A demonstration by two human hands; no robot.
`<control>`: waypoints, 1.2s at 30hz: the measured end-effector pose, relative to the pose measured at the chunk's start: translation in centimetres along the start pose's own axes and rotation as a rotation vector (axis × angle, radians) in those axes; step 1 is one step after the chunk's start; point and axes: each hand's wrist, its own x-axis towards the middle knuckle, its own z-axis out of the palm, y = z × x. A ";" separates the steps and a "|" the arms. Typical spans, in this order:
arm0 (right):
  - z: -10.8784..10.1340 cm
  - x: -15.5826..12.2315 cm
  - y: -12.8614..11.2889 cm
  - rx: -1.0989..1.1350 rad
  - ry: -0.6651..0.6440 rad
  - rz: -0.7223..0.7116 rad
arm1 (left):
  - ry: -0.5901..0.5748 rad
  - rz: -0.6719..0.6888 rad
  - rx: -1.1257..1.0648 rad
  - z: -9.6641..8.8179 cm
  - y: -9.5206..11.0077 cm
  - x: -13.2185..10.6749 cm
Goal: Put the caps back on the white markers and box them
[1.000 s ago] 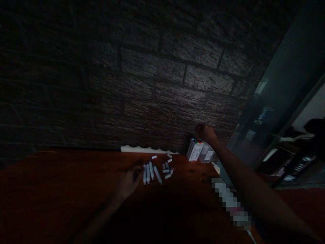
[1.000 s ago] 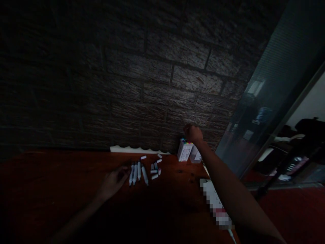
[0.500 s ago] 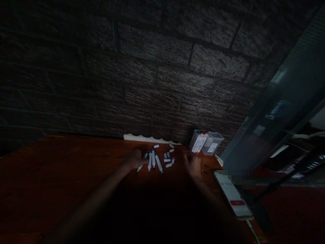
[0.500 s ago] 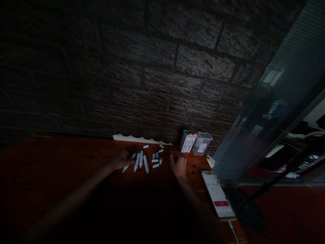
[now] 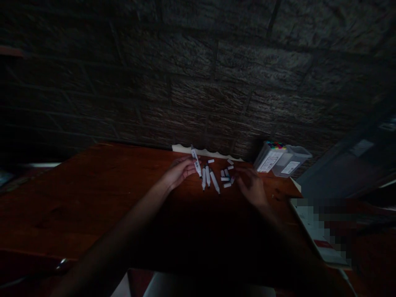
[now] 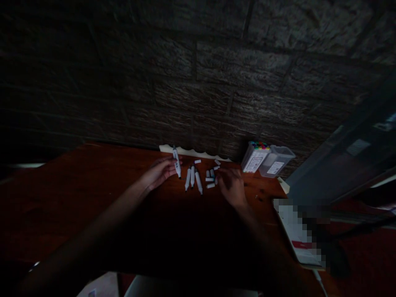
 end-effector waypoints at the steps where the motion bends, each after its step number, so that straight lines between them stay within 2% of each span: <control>1: 0.1 -0.1 -0.4 -0.016 -0.025 -0.062 | -0.015 0.003 -0.020 0.1 0.0 -0.2; 4: 0.6 -0.6 -1.6 -0.056 -0.178 -0.138 | -0.071 0.029 -0.077 0.4 0.3 -0.9; 8: 1.4 -1.5 -2.3 -0.121 -0.439 -0.068 | -0.155 0.057 -0.119 0.8 0.6 -1.5; 11: 1.7 -1.9 -1.9 -0.189 -0.504 -0.024 | -0.220 0.069 -0.144 0.7 0.6 -1.8; 16: 1.7 -1.8 -1.0 -0.122 -0.470 -0.020 | -0.310 0.068 -0.194 0.6 0.7 -2.2; 21: 1.5 -1.8 -1.4 0.073 -0.329 0.017 | -0.349 0.068 -0.238 0.8 1.1 -2.8; 25: 1.1 -1.5 -1.6 0.145 -0.213 0.036 | -0.349 0.079 -0.251 0.8 1.2 -2.9; 27: 1.2 -1.4 -1.4 0.163 -0.223 0.071 | -0.343 0.079 -0.261 0.7 1.1 -2.8; 32: 1.4 -2.0 -1.1 0.135 -0.359 0.105 | -0.306 0.076 -0.262 0.3 1.0 -2.4; 36: 0.1 -1.6 -1.4 0.048 -0.322 0.029 | -0.184 0.121 -0.318 -0.3 1.5 -1.9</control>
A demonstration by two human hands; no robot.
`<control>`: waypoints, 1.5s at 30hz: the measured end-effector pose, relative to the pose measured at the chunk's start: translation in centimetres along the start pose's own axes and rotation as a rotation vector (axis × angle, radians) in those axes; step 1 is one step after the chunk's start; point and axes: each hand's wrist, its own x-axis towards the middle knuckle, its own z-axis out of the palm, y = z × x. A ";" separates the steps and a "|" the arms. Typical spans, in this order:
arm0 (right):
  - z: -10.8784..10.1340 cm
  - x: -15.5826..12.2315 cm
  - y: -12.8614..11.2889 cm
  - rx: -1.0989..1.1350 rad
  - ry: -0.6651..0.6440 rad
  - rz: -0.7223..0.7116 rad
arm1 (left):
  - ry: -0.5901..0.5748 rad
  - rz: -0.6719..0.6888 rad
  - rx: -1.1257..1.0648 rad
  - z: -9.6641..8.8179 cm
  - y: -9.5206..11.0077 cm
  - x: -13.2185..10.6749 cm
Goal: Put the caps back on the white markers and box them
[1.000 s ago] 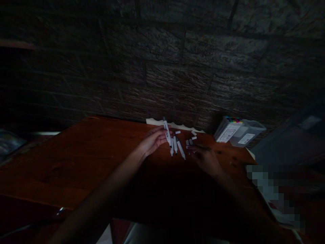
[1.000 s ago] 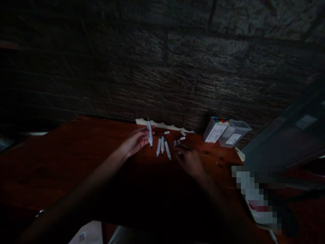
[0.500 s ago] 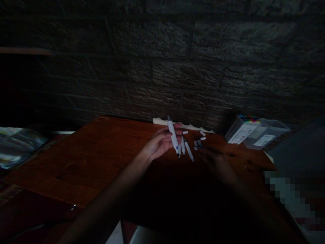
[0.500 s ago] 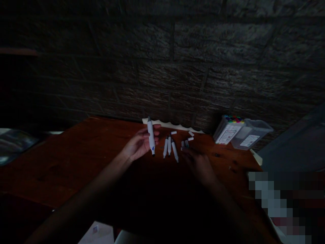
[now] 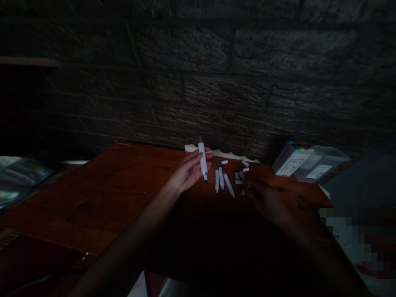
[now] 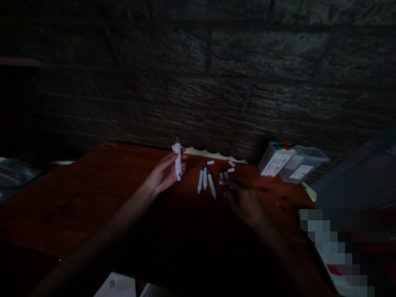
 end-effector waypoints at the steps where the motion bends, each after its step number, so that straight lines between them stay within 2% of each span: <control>1: -0.5 0.4 -0.1 -0.021 0.027 -0.015 | 0.025 0.016 -0.016 -0.2 0.2 0.1; 3: -1.3 2.1 -0.4 -0.073 0.079 -0.036 | 0.053 0.039 -0.041 -0.4 0.6 0.2; 5: -1.4 4.8 -0.8 -0.140 0.060 -0.046 | 0.047 0.041 -0.044 -0.7 0.8 0.3; 9: 0.6 10.9 -2.0 -0.291 -0.252 -0.030 | -0.012 0.013 -0.012 -1.2 0.9 0.4; 13: 3.3 14.1 -2.4 -0.315 -0.311 -0.034 | -0.056 -0.015 0.014 -1.7 0.9 0.3; 16: 3.7 14.4 -1.7 -0.294 -0.297 -0.042 | -0.099 -0.052 0.075 -2.0 0.8 0.2; 18: 2.8 14.1 -1.5 -0.267 -0.262 -0.045 | -0.149 -0.088 0.137 -2.0 0.6 0.1; 20: 1.0 13.5 -2.0 -0.154 -0.175 -0.045 | -0.210 -0.129 0.212 -1.9 0.3 0.0; 22: -1.2 12.5 -3.4 0.122 -0.081 -0.046 | -0.261 -0.166 0.296 -1.6 0.0 -0.1; 25: -3.8 10.9 -6.4 0.549 -0.070 -0.032 | -0.322 -0.185 0.402 -0.9 -0.4 -0.4; 27: -4.5 10.1 -8.1 0.663 -0.053 0.003 | -0.359 -0.177 0.437 -0.6 -0.6 -0.5; 30: -4.1 9.7 -9.1 0.742 0.014 0.051 | -0.394 -0.169 0.471 -0.5 -0.7 -0.5; 32: -3.4 9.6 -9.1 0.748 0.018 0.056 | -0.404 -0.166 0.494 -0.6 -0.6 -0.5; 35: -2.8 9.3 -9.1 0.669 -0.100 0.024 | -0.409 -0.171 0.521 -0.7 -0.4 -0.5; 38: -3.0 8.8 -9.6 0.517 -0.193 -0.056 | -0.392 -0.173 0.528 -0.7 -0.4 -0.4; 40: -3.5 8.9 -9.4 0.430 -0.192 -0.127 | -0.362 -0.152 0.465 -0.6 -0.6 -0.4; 42: -4.1 9.5 -8.2 0.383 -0.148 -0.164 | -0.352 -0.136 0.348 -0.3 -0.6 -0.4; 45: -4.4 10.9 -4.4 0.239 -0.046 -0.096 | -0.321 -0.131 0.208 0.1 -0.1 -0.3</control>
